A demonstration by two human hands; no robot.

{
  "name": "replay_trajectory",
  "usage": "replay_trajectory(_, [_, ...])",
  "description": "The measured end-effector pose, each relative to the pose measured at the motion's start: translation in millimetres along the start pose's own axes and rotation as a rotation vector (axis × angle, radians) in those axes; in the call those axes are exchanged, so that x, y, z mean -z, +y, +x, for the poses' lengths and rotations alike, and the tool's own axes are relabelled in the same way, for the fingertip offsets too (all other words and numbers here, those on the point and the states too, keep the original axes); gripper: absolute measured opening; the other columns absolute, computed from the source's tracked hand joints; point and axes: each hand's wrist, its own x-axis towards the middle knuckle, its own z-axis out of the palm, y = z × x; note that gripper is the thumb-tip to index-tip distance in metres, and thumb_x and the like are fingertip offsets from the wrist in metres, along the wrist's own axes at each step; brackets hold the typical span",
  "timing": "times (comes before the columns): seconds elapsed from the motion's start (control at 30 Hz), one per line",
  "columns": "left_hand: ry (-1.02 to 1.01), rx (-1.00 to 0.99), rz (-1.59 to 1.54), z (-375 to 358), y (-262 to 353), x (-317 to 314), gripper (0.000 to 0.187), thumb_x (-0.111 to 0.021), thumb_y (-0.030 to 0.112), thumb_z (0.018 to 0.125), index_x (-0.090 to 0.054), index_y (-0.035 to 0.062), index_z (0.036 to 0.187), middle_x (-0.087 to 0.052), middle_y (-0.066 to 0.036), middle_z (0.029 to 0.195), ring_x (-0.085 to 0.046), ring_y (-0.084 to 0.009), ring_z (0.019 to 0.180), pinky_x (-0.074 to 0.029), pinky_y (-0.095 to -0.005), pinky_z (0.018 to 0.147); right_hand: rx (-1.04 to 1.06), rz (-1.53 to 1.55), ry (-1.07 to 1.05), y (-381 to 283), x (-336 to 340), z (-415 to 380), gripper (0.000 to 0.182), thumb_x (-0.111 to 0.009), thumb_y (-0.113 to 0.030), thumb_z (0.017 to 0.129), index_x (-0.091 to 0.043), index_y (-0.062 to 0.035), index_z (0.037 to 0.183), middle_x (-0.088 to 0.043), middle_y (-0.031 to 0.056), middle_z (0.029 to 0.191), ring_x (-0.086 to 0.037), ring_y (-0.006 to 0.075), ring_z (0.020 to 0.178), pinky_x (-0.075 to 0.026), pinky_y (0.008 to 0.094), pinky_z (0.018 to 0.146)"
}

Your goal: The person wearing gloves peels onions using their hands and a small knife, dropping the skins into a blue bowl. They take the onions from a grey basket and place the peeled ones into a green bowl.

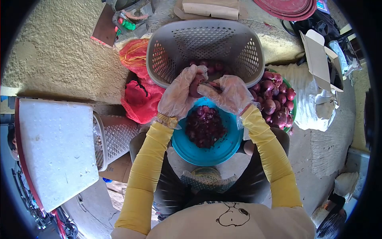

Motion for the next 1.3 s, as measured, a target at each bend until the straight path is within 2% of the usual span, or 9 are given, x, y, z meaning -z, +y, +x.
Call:
replay_trajectory(0.2, [0.022,-0.011,0.016,-0.7,5.5,-4.9,0.045,-0.053,0.040,0.108,-0.060,-0.0005,0.126,-0.066,-0.011,0.112,-0.067,-0.0253,0.104,-0.057,-0.0407,0.094,0.234,-0.100,-0.075,0.6,-4.8,-2.3,0.056,-0.071,-0.062,0.088,-0.079,-0.0068,0.086,-0.067,0.0215,0.072,-0.067,0.0420,0.071,-0.051,0.0470,0.065])
replay_trajectory(0.27, [0.026,-0.008,-0.006,-1.1,10.2,-3.9,0.045,-0.053,0.040,0.108,-0.060,-0.0003,0.126,-0.066,-0.012,0.113,-0.067,-0.0267,0.105,-0.058,-0.0414,0.094,0.244,-0.273,-0.245,-4.8,-0.7,-4.0,0.070,-0.060,-0.076,0.086,-0.076,-0.0075,0.083,-0.069,0.0188,0.078,-0.068,0.0429,0.080,-0.053,0.0507,0.075])
replay_trajectory(0.37, [0.037,0.033,-0.108,-2.1,15.8,1.4,0.045,-0.052,0.041,0.108,-0.061,-0.0001,0.125,-0.066,-0.013,0.114,-0.067,-0.0294,0.108,-0.058,-0.0447,0.095,0.307,-0.298,-0.338,-5.3,2.6,-5.4,0.070,-0.062,-0.077,0.084,-0.076,-0.0084,0.087,-0.069,0.0179,0.078,-0.068,0.0419,0.080,-0.052,0.0511,0.074])
replay_trajectory(0.5, [0.026,0.044,-0.118,-0.1,16.0,3.4,0.046,-0.052,0.042,0.108,-0.061,0.0001,0.124,-0.066,-0.014,0.116,-0.067,-0.0313,0.111,-0.058,-0.0457,0.095,0.149,-0.281,-0.420,-15.4,10.1,-4.0,0.072,-0.063,-0.079,0.080,-0.077,-0.0092,0.090,-0.070,0.0172,0.081,-0.068,0.0406,0.083,-0.052,0.0505,0.077])
replay_trajectory(0.6, [-0.001,0.067,-0.144,0.9,15.0,3.7,0.046,-0.053,0.041,0.108,-0.061,-0.0012,0.124,-0.066,-0.015,0.118,-0.067,-0.0319,0.111,-0.059,-0.0464,0.096,0.235,-0.346,-0.305,-18.0,13.3,-4.3,0.074,-0.064,-0.081,0.078,-0.077,-0.0097,0.095,-0.072,0.0158,0.087,-0.069,0.0383,0.088,-0.053,0.0493,0.081])
replay_trajectory(0.7, [0.044,0.097,-0.209,0.9,12.0,-0.7,0.047,-0.054,0.039,0.108,-0.061,-0.0040,0.124,-0.067,-0.017,0.120,-0.067,-0.0326,0.111,-0.059,-0.0488,0.095,0.128,-0.384,-0.330,-23.4,19.7,-3.7,0.074,-0.067,-0.081,0.075,-0.077,-0.0127,0.102,-0.073,0.0145,0.094,-0.069,0.0367,0.093,-0.053,0.0481,0.084])
replay_trajectory(0.77, [0.096,0.107,-0.253,-0.9,12.7,-7.1,0.047,-0.054,0.038,0.108,-0.061,-0.0055,0.124,-0.067,-0.018,0.120,-0.067,-0.0328,0.111,-0.060,-0.0501,0.094,0.147,-0.367,-0.098,-13.0,13.7,-4.6,0.074,-0.071,-0.079,0.072,-0.075,-0.0133,0.106,-0.072,0.0140,0.093,-0.069,0.0359,0.096,-0.052,0.0475,0.086])
replay_trajectory(0.97, [0.085,0.091,-0.195,-2.7,12.6,-10.0,0.047,-0.053,0.037,0.108,-0.062,-0.0066,0.124,-0.070,-0.018,0.115,-0.070,-0.0317,0.105,-0.062,-0.0498,0.089,0.031,-0.359,-0.045,-21.4,21.6,-3.5,0.075,-0.075,-0.076,0.070,-0.072,-0.0088,0.103,-0.068,0.0164,0.088,-0.068,0.0379,0.095,-0.051,0.0488,0.085])
replay_trajectory(1.3, [0.122,0.118,-0.151,-2.3,13.0,-17.2,0.046,-0.049,0.039,0.109,-0.062,-0.0035,0.120,-0.069,-0.016,0.111,-0.069,-0.0288,0.105,-0.062,-0.0459,0.089,0.108,-0.313,0.064,-6.5,16.4,-3.5,0.073,-0.077,-0.074,0.070,-0.069,-0.0067,0.097,-0.068,0.0170,0.089,-0.067,0.0396,0.094,-0.052,0.0494,0.084])
